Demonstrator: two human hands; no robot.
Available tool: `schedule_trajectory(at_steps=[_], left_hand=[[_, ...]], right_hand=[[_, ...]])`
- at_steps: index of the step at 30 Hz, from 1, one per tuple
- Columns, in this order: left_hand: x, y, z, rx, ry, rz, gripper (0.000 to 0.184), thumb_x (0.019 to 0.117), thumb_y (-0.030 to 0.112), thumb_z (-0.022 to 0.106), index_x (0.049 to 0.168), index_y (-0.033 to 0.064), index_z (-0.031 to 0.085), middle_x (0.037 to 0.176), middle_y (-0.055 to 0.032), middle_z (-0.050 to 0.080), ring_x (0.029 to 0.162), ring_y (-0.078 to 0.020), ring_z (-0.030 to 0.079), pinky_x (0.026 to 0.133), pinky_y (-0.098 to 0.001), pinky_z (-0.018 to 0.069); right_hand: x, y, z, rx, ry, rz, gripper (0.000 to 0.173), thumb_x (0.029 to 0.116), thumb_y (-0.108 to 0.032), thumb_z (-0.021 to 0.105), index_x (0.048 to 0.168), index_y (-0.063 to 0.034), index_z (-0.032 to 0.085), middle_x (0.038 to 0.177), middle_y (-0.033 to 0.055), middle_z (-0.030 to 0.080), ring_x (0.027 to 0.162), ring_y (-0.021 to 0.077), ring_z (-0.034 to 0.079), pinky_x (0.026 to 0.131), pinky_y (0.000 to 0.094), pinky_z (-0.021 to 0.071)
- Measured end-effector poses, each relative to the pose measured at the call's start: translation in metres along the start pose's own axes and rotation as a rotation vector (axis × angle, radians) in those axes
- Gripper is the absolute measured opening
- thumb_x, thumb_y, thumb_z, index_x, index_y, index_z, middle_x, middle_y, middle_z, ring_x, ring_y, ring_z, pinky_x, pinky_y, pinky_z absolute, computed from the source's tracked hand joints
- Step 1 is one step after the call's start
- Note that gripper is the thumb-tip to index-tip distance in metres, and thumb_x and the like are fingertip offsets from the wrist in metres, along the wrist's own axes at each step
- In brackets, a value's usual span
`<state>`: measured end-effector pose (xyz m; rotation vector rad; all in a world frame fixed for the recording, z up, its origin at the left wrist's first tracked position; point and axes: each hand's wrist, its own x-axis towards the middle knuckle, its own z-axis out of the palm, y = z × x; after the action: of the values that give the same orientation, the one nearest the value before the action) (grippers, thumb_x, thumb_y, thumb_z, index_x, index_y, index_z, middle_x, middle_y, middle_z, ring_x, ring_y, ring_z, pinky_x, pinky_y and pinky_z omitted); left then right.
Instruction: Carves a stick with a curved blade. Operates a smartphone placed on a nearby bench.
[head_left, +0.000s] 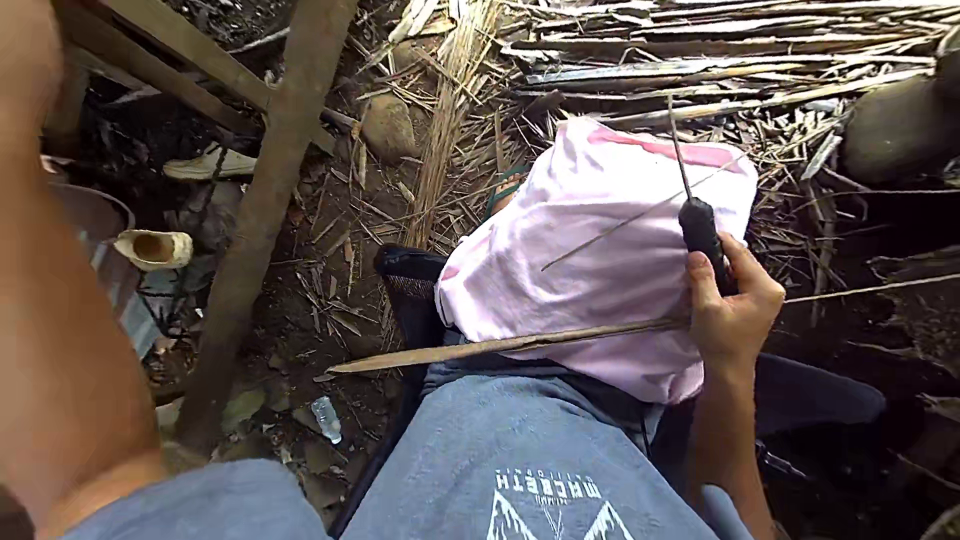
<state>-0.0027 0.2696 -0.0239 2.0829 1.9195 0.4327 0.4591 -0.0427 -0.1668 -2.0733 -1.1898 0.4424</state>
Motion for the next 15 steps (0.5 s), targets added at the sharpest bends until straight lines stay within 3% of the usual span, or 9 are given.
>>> schedule_trajectory(at_steps=[1,2,3,4,7,8,10,12,15], left_hand=[[-0.027,0.013,0.020,0.019,-0.050,0.243,0.040,0.1075,0.033,0.050,0.114,-0.0056,0.059,0.104,-0.0196,0.063,0.097,-0.0217,0.063,0.087,-0.0408,0.0502],[-0.061,0.043,0.037,0.029,-0.164,0.414,0.046,0.1060,0.043,0.051,0.125,0.0026,0.062,0.115,-0.0156,0.067,0.107,-0.0239,0.066,0.093,-0.0451,0.0527],[-0.102,0.082,0.057,0.014,-0.300,0.555,0.051,0.1025,0.043,0.054,0.131,0.0007,0.060,0.120,-0.0208,0.066,0.111,-0.0340,0.065,0.096,-0.0557,0.0501],[-0.140,0.108,0.080,-0.008,-0.437,0.663,0.052,0.0978,0.040,0.063,0.128,-0.0019,0.063,0.115,-0.0243,0.067,0.105,-0.0420,0.066,0.091,-0.0643,0.0488],[-0.218,0.107,0.155,-0.016,-0.743,0.805,0.049,0.0813,0.037,0.084,0.115,0.0044,0.071,0.097,-0.0151,0.070,0.086,-0.0347,0.070,0.078,-0.0591,0.0536],[-0.234,0.099,0.175,-0.029,-0.784,0.810,0.049,0.0795,0.033,0.087,0.113,0.0025,0.070,0.094,-0.0160,0.070,0.083,-0.0348,0.070,0.074,-0.0578,0.0544],[-0.258,0.094,0.200,-0.068,-0.709,0.835,0.044,0.0825,0.028,0.084,0.109,-0.0034,0.068,0.090,-0.0191,0.067,0.078,-0.0365,0.069,0.067,-0.0550,0.0554],[-0.271,0.103,0.211,-0.144,-0.530,0.867,0.040,0.0855,0.033,0.076,0.102,-0.0033,0.068,0.083,-0.0167,0.065,0.070,-0.0334,0.066,0.059,-0.0488,0.0513],[-0.282,0.145,0.221,-0.301,-0.416,0.873,0.049,0.0892,0.038,0.073,0.115,-0.0034,0.070,0.103,-0.0220,0.070,0.084,-0.0364,0.070,0.071,-0.0516,0.0552]], right_hand=[[-0.002,0.002,-0.005,0.050,-0.014,0.007,0.044,0.1052,-0.029,0.054,0.136,0.0015,0.061,0.104,0.0194,0.070,0.080,0.0166,0.066,0.077,0.0361,0.0552],[-0.005,0.005,-0.010,0.100,-0.009,0.008,0.043,0.1062,-0.030,0.053,0.137,0.0001,0.061,0.095,0.0136,0.068,0.071,0.0089,0.061,0.068,0.0280,0.0538],[-0.010,0.005,-0.016,0.149,-0.005,0.011,0.043,0.1071,-0.030,0.053,0.138,-0.0008,0.059,0.088,0.0086,0.065,0.063,0.0044,0.057,0.061,0.0229,0.0514],[-0.017,0.006,-0.022,0.186,0.004,0.013,0.042,0.1076,-0.029,0.052,0.139,-0.0017,0.058,0.082,0.0052,0.063,0.058,0.0021,0.053,0.055,0.0197,0.0490],[-0.037,0.005,-0.042,0.199,0.036,-0.002,0.042,0.1086,-0.027,0.050,0.139,0.0005,0.056,0.082,0.0015,0.060,0.058,-0.0021,0.051,0.055,0.0143,0.0464],[-0.043,0.006,-0.050,0.175,0.055,-0.016,0.042,0.1087,-0.026,0.050,0.139,0.0020,0.056,0.083,0.0015,0.060,0.060,-0.0035,0.051,0.057,0.0127,0.0463],[-0.057,0.010,-0.068,0.129,0.105,-0.053,0.042,0.1081,-0.024,0.051,0.138,0.0047,0.056,0.088,0.0022,0.062,0.067,-0.0051,0.053,0.063,0.0109,0.0469],[-0.064,0.018,-0.084,0.109,0.188,-0.113,0.042,0.1070,-0.022,0.051,0.136,0.0080,0.056,0.091,0.0001,0.063,0.073,-0.0072,0.056,0.068,0.0101,0.0486],[-0.071,0.026,-0.099,0.149,0.348,-0.164,0.041,0.1041,-0.021,0.054,0.129,0.0117,0.056,0.095,-0.0056,0.066,0.078,-0.0082,0.061,0.072,0.0141,0.0543]])
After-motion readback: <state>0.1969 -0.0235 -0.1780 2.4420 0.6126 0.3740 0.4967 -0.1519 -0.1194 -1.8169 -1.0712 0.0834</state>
